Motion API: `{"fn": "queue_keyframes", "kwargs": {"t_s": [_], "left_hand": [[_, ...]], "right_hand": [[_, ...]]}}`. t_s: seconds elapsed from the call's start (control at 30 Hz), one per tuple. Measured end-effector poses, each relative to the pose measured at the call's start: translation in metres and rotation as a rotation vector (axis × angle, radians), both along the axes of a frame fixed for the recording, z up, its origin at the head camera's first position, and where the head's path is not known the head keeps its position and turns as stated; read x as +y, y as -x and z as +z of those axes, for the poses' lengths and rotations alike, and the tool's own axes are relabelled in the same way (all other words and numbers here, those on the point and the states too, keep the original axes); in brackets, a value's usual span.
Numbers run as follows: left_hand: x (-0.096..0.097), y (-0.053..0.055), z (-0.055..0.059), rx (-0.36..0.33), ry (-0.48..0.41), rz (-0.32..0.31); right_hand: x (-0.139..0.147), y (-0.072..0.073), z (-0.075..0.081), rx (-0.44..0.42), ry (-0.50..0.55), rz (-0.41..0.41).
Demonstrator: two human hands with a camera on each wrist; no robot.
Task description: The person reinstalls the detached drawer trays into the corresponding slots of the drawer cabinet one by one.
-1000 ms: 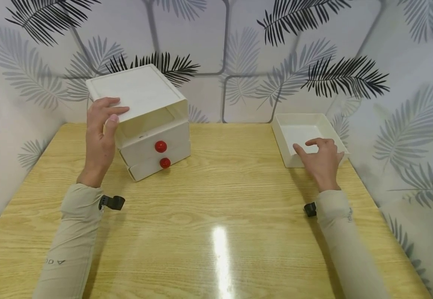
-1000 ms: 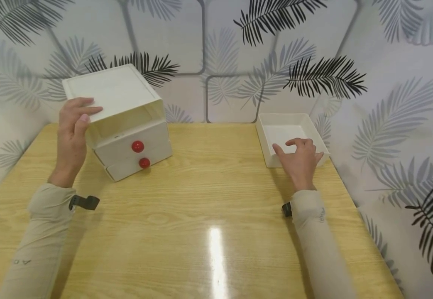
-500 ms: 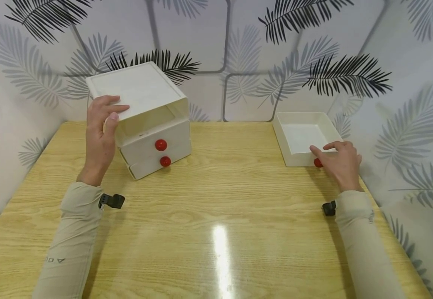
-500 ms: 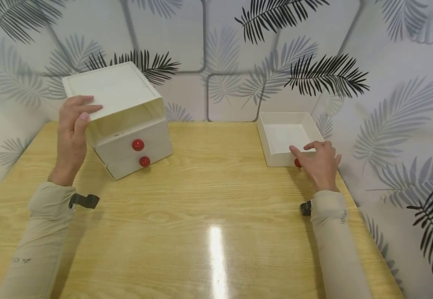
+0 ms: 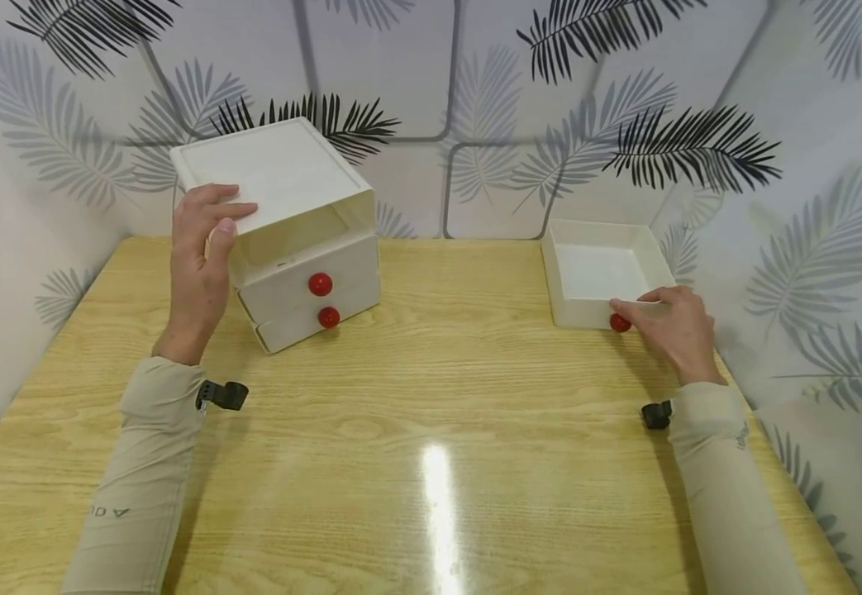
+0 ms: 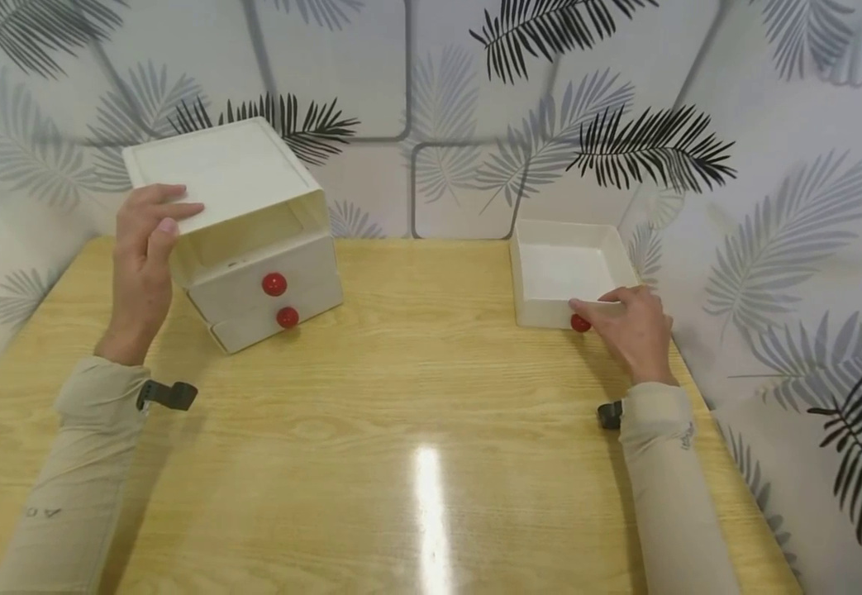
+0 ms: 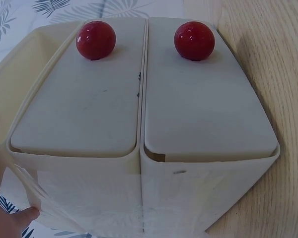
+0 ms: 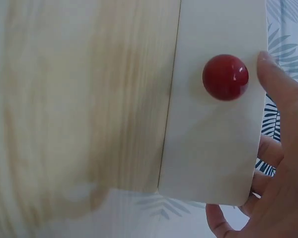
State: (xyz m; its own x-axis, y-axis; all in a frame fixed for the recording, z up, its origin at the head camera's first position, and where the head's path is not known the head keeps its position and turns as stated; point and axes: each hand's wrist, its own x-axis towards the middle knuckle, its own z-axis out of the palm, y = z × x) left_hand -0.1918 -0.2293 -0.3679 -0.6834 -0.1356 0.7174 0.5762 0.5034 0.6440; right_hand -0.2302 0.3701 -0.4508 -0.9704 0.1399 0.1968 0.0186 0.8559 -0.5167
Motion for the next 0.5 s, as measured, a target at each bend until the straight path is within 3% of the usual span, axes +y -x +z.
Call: {"fn": "queue_keyframes", "kwargs": {"t_s": [0.17, 0.5], "left_hand": [[-0.01, 0.011, -0.008, -0.004, 0.008, 0.005], [-0.011, 0.012, -0.01, 0.005, 0.008, -0.003]], "right_hand": [[-0.002, -0.001, -0.001, 0.021, -0.016, 0.051], [-0.014, -0.005, 0.001, 0.014, -0.043, 0.104]]}}
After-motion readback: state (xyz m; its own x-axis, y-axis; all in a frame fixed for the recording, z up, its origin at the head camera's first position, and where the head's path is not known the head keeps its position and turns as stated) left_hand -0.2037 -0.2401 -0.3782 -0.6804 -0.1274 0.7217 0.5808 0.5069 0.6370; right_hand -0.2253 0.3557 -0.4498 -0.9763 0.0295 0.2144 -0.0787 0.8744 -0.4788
